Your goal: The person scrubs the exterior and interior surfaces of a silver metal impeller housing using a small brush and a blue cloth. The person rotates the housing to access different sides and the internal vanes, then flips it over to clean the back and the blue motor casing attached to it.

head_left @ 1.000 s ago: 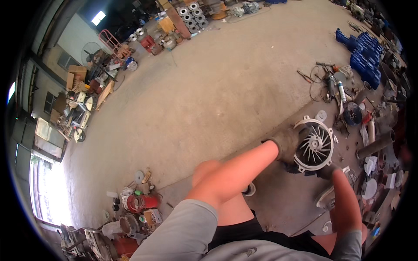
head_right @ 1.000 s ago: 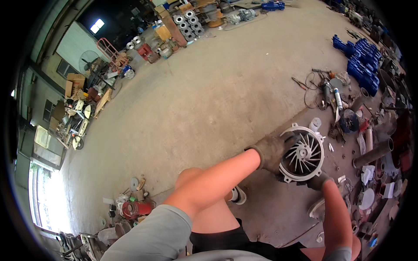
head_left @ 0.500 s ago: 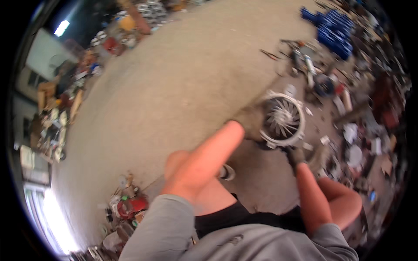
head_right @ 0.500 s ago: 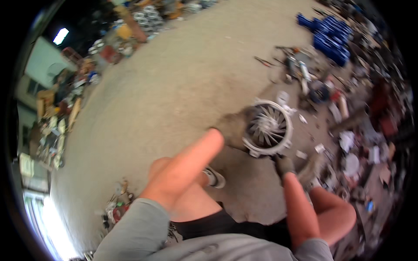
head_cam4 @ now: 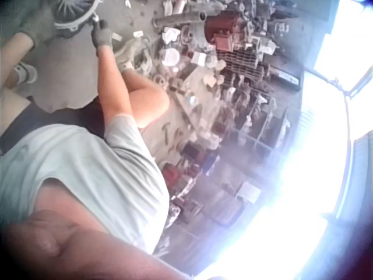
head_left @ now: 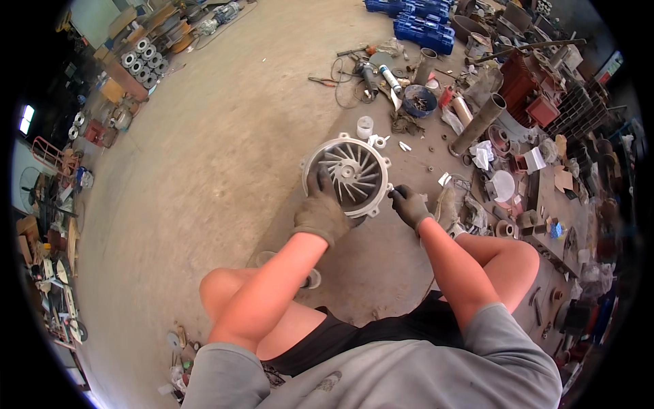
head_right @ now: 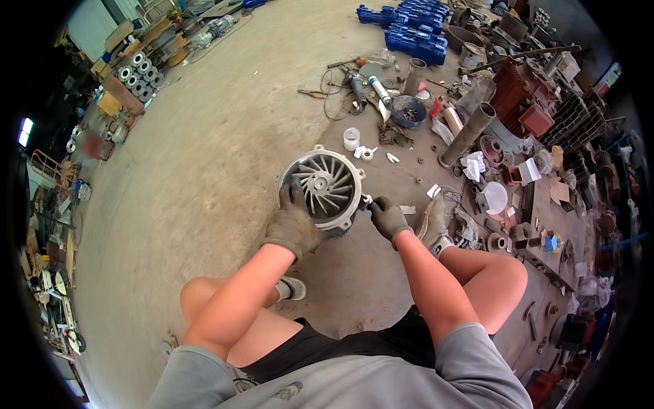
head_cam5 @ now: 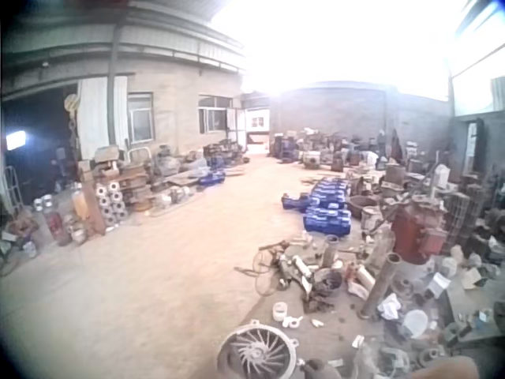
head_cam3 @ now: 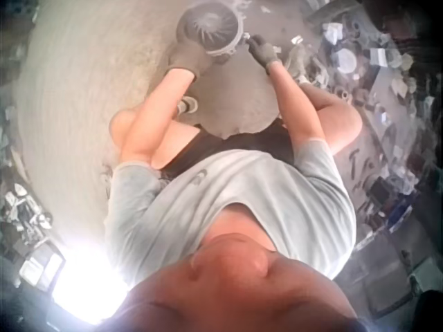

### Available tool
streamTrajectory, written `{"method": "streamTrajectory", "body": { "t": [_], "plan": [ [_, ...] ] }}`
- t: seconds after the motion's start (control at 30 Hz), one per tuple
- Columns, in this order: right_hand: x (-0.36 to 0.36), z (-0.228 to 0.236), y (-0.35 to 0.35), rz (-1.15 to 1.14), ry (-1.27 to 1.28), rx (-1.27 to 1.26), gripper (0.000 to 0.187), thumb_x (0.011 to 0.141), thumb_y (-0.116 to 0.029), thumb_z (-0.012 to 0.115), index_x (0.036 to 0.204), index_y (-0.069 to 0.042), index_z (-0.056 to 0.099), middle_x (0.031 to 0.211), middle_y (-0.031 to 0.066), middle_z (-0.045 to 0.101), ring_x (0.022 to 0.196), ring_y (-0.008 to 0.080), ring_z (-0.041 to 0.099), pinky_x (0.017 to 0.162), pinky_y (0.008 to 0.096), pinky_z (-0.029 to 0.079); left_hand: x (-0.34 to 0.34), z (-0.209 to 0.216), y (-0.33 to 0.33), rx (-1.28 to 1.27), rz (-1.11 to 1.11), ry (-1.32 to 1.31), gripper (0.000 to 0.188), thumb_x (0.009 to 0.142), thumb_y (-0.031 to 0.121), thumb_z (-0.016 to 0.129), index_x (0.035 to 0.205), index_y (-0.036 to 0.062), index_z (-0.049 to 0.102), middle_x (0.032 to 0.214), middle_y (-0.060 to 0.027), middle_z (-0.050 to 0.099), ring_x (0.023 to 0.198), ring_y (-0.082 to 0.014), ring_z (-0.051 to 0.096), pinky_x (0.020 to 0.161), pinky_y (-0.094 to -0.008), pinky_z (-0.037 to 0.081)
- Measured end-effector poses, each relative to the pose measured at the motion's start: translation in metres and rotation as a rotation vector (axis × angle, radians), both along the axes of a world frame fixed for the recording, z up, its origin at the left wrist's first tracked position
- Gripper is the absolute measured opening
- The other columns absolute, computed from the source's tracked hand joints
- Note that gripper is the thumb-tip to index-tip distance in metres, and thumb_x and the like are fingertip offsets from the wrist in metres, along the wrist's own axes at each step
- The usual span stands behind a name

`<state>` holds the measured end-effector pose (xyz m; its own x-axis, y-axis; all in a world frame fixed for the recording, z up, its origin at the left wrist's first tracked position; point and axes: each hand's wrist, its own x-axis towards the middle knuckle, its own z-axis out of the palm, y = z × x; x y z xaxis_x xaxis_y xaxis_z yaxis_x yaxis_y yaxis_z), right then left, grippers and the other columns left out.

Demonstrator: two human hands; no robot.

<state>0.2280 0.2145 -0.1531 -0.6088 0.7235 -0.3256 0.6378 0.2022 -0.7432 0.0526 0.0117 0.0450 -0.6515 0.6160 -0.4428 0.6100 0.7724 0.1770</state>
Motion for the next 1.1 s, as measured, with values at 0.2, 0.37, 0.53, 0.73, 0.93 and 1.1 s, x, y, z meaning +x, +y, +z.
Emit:
{"method": "streamTrajectory", "body": {
  "t": [0.2, 0.37, 0.53, 0.73, 0.93, 1.1],
  "plan": [
    [0.002, 0.034, -0.034, 0.043, -0.122, -0.370, 0.042, 0.113, -0.037, 0.060, 0.133, -0.004, 0.075, 0.100, 0.0155, 0.081, 0.086, 0.0223, 0.077, 0.081, 0.0399, 0.061, -0.033, 0.036, -0.010, 0.005, -0.041, -0.137, 0.119, 0.087, 0.075, 0.083, 0.169, 0.0016, 0.036, 0.158, -0.0266, 0.060, 0.129, -0.0419, 0.075, 0.110, -0.0472, 0.060],
    [0.000, 0.036, -0.071, 0.110, -0.163, -0.257, 0.047, 0.109, -0.041, 0.060, 0.136, -0.006, 0.076, 0.114, 0.0227, 0.082, 0.102, 0.0352, 0.080, 0.093, 0.0468, 0.062, -0.047, 0.035, -0.006, 0.224, -0.080, 0.105, 0.101, 0.086, 0.063, 0.089, 0.161, 0.0067, 0.053, 0.152, -0.0213, 0.069, 0.136, -0.0384, 0.070, 0.110, -0.0465, 0.059],
    [-0.007, 0.037, -0.026, 0.276, -0.297, -0.015, 0.049, 0.108, -0.043, 0.060, 0.144, -0.012, 0.074, 0.132, 0.0261, 0.079, 0.126, 0.0464, 0.074, 0.110, 0.0528, 0.057, -0.056, -0.007, -0.005, 0.096, -0.495, 0.131, 0.152, 0.066, 0.085, 0.091, 0.183, 0.0169, 0.022, 0.188, -0.0225, 0.012, 0.171, -0.0567, 0.013, 0.140, -0.0634, 0.016],
    [-0.031, 0.059, 0.021, 0.530, -0.423, 0.071, 0.048, 0.108, -0.047, 0.064, 0.139, -0.013, 0.076, 0.126, 0.0197, 0.082, 0.118, 0.0403, 0.078, 0.105, 0.0488, 0.059, -0.062, -0.041, -0.016, 0.253, -0.520, 0.169, 0.157, 0.061, 0.087, 0.093, 0.182, 0.0171, 0.023, 0.187, -0.0241, 0.012, 0.169, -0.0610, 0.014, 0.138, -0.0613, 0.025],
    [-0.072, 0.045, 0.057, 0.923, -0.451, 0.358, 0.041, 0.104, -0.030, 0.069, 0.141, -0.015, 0.077, 0.128, 0.0203, 0.081, 0.121, 0.0379, 0.076, 0.107, 0.0471, 0.059, -0.055, -0.065, -0.009, 0.162, -0.499, 0.418, 0.106, 0.087, 0.024, 0.087, 0.175, 0.0035, 0.032, 0.183, -0.0188, 0.027, 0.134, -0.0480, 0.061, 0.121, -0.0499, 0.053],
    [-0.093, 0.112, 0.051, 1.139, -0.449, 0.434, 0.037, 0.103, -0.028, 0.071, 0.134, -0.011, 0.079, 0.128, 0.0218, 0.080, 0.120, 0.0389, 0.076, 0.105, 0.0467, 0.060, -0.054, -0.062, -0.019, 0.350, -0.449, 0.345, 0.110, 0.083, 0.031, 0.090, 0.174, 0.0025, 0.034, 0.170, -0.0207, 0.040, 0.131, -0.0452, 0.062, 0.118, -0.0486, 0.054]
  ]
}}
